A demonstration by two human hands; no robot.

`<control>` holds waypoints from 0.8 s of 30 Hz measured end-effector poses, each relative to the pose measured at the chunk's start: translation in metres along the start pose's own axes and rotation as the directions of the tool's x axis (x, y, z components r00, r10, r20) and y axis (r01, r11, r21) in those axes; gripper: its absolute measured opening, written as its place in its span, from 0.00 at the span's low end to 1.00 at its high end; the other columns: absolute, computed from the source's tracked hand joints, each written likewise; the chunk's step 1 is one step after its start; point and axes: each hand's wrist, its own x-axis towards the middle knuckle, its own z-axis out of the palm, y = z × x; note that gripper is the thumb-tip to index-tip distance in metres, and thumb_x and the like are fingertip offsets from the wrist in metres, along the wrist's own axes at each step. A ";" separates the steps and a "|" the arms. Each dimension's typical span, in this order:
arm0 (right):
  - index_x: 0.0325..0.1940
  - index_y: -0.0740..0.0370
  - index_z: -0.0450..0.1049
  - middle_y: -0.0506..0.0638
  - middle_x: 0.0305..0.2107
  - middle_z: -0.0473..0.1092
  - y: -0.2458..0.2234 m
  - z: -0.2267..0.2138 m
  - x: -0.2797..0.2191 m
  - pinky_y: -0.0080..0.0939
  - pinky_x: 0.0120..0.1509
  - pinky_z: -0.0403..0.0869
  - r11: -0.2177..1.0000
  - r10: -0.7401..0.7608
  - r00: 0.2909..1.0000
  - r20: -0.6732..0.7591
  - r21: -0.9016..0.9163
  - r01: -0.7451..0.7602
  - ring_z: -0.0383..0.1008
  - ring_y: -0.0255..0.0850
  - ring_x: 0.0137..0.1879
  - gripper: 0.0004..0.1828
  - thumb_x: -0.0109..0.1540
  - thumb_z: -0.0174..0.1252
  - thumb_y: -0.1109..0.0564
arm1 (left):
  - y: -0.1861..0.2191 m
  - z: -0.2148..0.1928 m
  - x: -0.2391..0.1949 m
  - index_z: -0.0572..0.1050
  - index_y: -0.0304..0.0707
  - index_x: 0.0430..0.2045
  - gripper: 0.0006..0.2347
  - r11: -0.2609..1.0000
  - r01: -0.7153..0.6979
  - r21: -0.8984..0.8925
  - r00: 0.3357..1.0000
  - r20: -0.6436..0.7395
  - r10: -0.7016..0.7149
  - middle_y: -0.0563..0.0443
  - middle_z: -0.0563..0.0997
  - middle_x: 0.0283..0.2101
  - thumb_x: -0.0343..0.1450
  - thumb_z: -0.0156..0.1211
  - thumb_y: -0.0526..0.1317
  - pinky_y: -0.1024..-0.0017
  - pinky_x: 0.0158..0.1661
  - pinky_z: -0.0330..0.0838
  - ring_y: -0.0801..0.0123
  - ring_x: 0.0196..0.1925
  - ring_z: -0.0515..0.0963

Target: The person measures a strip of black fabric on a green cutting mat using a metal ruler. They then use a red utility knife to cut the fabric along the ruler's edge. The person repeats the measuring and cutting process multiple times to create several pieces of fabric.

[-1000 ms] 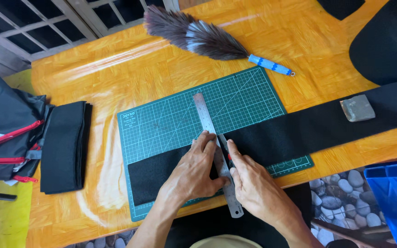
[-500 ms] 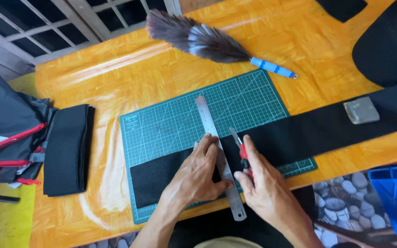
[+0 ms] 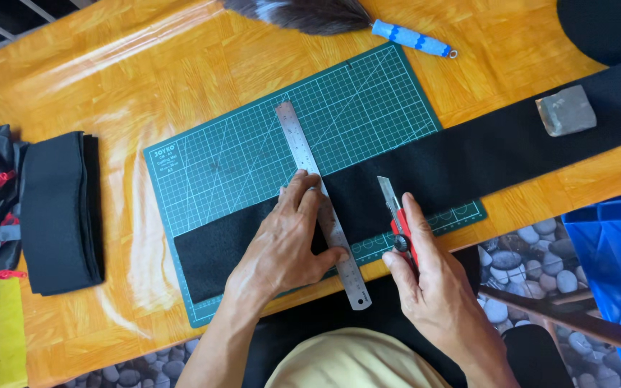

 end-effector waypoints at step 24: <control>0.82 0.55 0.45 0.61 0.51 0.70 -0.036 0.035 0.042 0.58 0.57 0.71 0.935 -0.195 0.954 0.226 -0.251 0.250 0.73 0.59 0.55 0.38 0.66 0.44 0.55 | -0.001 0.000 0.002 0.63 0.18 0.57 0.40 0.997 -0.006 -0.072 1.000 -0.016 0.005 0.28 0.63 0.66 0.56 0.79 0.45 0.40 0.69 0.51 0.36 0.75 0.54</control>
